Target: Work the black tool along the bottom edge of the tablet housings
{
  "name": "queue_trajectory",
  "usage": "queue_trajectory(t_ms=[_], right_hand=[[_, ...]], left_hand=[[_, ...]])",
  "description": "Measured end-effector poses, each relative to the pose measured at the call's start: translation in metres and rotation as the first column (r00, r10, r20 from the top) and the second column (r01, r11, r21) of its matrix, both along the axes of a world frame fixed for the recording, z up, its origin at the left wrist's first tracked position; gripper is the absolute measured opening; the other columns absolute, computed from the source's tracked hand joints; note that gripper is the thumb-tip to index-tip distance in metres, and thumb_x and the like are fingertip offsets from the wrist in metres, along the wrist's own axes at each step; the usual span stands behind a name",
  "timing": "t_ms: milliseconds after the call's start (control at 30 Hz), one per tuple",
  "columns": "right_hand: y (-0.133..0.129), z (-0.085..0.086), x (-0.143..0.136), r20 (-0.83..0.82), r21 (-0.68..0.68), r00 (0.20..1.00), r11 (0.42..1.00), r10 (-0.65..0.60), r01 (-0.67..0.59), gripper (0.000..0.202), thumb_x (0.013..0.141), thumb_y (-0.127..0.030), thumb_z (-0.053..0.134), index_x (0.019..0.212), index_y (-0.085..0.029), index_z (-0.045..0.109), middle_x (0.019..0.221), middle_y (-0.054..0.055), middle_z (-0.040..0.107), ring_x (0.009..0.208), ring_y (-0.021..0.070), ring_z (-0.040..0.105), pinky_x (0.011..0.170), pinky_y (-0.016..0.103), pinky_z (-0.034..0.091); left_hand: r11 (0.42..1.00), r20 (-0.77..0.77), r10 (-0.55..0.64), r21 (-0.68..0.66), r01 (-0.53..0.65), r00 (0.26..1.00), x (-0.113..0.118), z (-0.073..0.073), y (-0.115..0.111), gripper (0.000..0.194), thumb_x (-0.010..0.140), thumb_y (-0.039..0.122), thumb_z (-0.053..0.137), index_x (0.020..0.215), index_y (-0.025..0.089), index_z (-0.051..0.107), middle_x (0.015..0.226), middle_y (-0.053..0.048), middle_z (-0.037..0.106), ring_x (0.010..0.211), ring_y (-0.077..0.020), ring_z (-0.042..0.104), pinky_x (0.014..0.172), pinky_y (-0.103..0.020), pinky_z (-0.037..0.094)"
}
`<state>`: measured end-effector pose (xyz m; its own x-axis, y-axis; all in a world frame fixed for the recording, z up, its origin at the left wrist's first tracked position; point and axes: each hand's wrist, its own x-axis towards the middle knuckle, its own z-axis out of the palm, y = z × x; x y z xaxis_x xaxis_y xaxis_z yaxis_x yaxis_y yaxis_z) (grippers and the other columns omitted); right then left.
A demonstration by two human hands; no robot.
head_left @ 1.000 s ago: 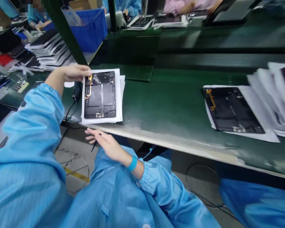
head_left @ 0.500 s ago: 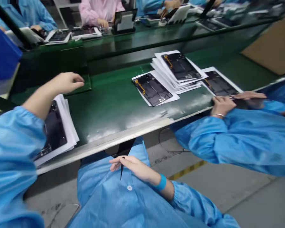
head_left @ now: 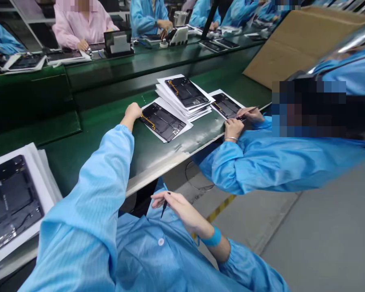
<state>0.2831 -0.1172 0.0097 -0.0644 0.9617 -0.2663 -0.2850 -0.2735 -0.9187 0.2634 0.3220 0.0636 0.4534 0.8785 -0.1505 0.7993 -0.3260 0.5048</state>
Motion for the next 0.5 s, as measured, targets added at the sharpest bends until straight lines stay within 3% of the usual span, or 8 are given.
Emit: queue_trajectory(t_ms=[167, 267, 333, 400, 500], right_hand=[[0.022, 0.012, 0.036, 0.027, 0.077, 0.987, 0.984, -0.16, 0.158, 0.063, 0.1, -0.081, 0.07, 0.117, -0.023, 0.089, 0.103, 0.009, 0.087, 0.101, 0.0227, 0.079, 0.103, 0.04, 0.06], [0.042, 0.016, 0.052, 0.015, 0.134, 0.959, 0.951, -0.284, 0.279, 0.059, 0.095, -0.08, 0.077, 0.111, -0.024, 0.089, 0.104, 0.009, 0.087, 0.101, 0.0234, 0.078, 0.102, 0.041, 0.061], [0.055, 0.016, 0.06, -0.025, 0.151, 0.931, 0.919, -0.365, 0.364, 0.056, 0.092, -0.077, 0.083, 0.105, -0.024, 0.089, 0.102, 0.008, 0.087, 0.1, 0.0233, 0.078, 0.1, 0.041, 0.062], [0.066, 0.014, 0.065, -0.067, 0.161, 0.908, 0.893, -0.414, 0.419, 0.051, 0.091, -0.073, 0.086, 0.101, -0.023, 0.088, 0.099, 0.007, 0.086, 0.097, 0.022, 0.078, 0.097, 0.04, 0.063], [0.075, 0.011, 0.067, -0.067, 0.206, 0.904, 0.881, -0.422, 0.427, 0.047, 0.095, -0.069, 0.083, 0.102, -0.023, 0.088, 0.096, 0.006, 0.084, 0.094, 0.0202, 0.078, 0.094, 0.038, 0.063]], left_hand=[[0.991, 0.019, 0.109, -0.075, -0.107, 0.994, -0.008, 0.006, -0.004, 0.045, 0.108, 0.043, 0.08, 0.144, 0.018, 0.07, 0.147, -0.013, 0.07, 0.132, -0.0304, 0.071, 0.11, -0.05, 0.065], [0.981, 0.123, 0.12, -0.167, -0.099, 0.985, -0.018, 0.009, -0.022, 0.042, 0.11, 0.045, 0.077, 0.14, 0.016, 0.071, 0.139, -0.011, 0.073, 0.122, -0.0277, 0.075, 0.103, -0.047, 0.068], [0.968, 0.214, 0.124, -0.241, -0.071, 0.969, -0.027, 0.008, -0.039, 0.032, 0.112, 0.037, 0.074, 0.135, 0.016, 0.072, 0.129, -0.011, 0.076, 0.112, -0.0236, 0.077, 0.098, -0.043, 0.07], [0.95, 0.301, 0.142, -0.308, -0.045, 0.943, -0.043, 0.007, -0.059, 0.016, 0.112, 0.023, 0.068, 0.126, 0.016, 0.072, 0.117, -0.01, 0.079, 0.104, -0.02, 0.079, 0.096, -0.037, 0.071], [0.922, 0.384, 0.209, -0.383, -0.051, 0.899, -0.089, 0.005, -0.086, 0.015, 0.11, 0.01, 0.061, 0.117, 0.017, 0.071, 0.108, -0.007, 0.081, 0.093, -0.0159, 0.08, 0.099, -0.032, 0.069]])
